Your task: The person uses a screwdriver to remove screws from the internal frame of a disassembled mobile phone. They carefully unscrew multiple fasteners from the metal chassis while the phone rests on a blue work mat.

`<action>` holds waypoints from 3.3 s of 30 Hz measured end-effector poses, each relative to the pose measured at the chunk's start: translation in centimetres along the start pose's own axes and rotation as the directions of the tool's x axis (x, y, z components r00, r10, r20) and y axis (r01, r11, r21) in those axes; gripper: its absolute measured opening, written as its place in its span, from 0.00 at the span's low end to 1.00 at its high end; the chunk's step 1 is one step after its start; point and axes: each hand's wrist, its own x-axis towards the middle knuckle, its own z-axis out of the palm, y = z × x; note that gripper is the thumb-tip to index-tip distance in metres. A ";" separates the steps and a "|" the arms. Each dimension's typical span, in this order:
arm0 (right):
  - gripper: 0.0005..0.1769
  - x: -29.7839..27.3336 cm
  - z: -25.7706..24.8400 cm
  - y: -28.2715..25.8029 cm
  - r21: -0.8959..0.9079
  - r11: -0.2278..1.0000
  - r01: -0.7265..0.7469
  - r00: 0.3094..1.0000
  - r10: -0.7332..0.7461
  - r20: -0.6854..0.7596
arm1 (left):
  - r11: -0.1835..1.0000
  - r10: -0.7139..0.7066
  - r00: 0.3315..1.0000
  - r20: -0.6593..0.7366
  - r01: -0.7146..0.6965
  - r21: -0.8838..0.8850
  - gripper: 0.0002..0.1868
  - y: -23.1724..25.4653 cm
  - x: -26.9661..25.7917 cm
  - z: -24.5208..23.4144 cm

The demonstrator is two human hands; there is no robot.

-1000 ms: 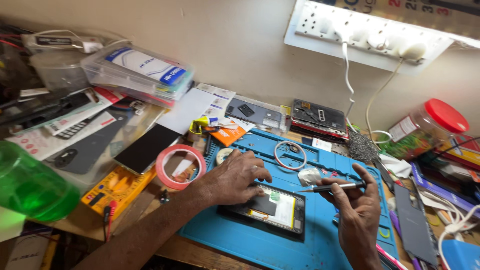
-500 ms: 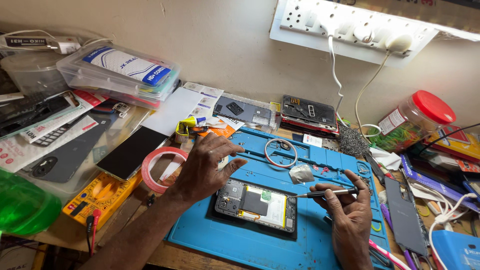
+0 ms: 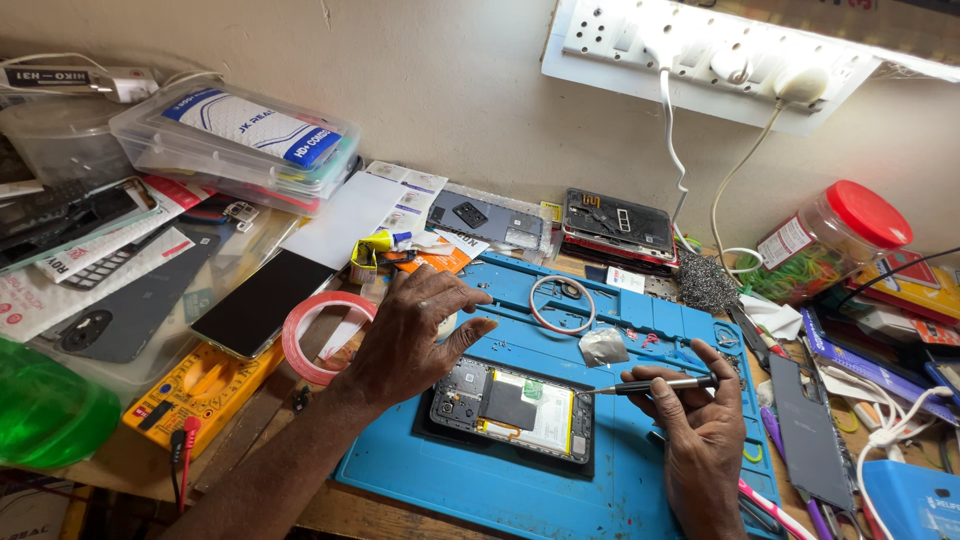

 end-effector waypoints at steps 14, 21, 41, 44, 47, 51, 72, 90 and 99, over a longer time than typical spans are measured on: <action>0.33 -0.1 0.1 -1.0 -0.306 0.908 0.285 0.955 -0.244 0.166 | 0.990 -0.136 0.772 0.621 0.082 0.115 0.60 1.7 -1.4 -4.0; 0.34 1.3 2.5 -4.7 -0.744 0.579 0.334 0.941 -0.159 0.298 | 0.979 -0.201 0.768 0.608 0.142 0.143 0.55 1.6 -2.1 -4.2; 0.34 2.1 2.5 -5.6 -0.510 0.724 0.465 0.867 -0.256 0.428 | 0.957 -0.289 0.759 0.584 0.237 0.165 0.53 1.0 -2.8 -3.6; 0.38 1.8 3.0 -5.6 -0.649 0.641 0.410 0.908 -0.215 0.361 | 0.980 -0.200 0.807 0.556 0.159 0.121 0.52 0.6 -3.0 -3.6; 0.32 2.8 2.4 -6.4 -0.392 0.747 0.537 0.779 -0.260 0.571 | 0.988 -0.153 0.819 0.553 0.116 0.102 0.50 0.1 -3.3 -3.5; 0.35 2.4 3.4 -6.1 -0.725 0.615 0.309 0.926 -0.021 0.377 | 0.986 -0.164 0.820 0.549 0.132 0.098 0.51 0.1 -2.9 -3.7; 0.33 3.1 3.4 -4.2 -0.184 0.943 0.276 0.957 -0.251 0.148 | 0.989 -0.138 0.842 0.522 0.142 0.032 0.52 0.4 -4.1 -3.4; 0.34 4.7 8.0 -0.1 -0.188 0.970 0.155 0.953 -0.096 0.289 | 0.997 -0.082 0.927 0.367 0.082 0.015 0.48 -0.4 -3.9 -3.7; 0.35 0.0 6.7 -2.4 0.041 0.999 -0.012 0.962 0.001 0.272 | 0.998 -0.055 0.889 0.454 0.041 0.041 0.49 -0.3 -4.0 -4.2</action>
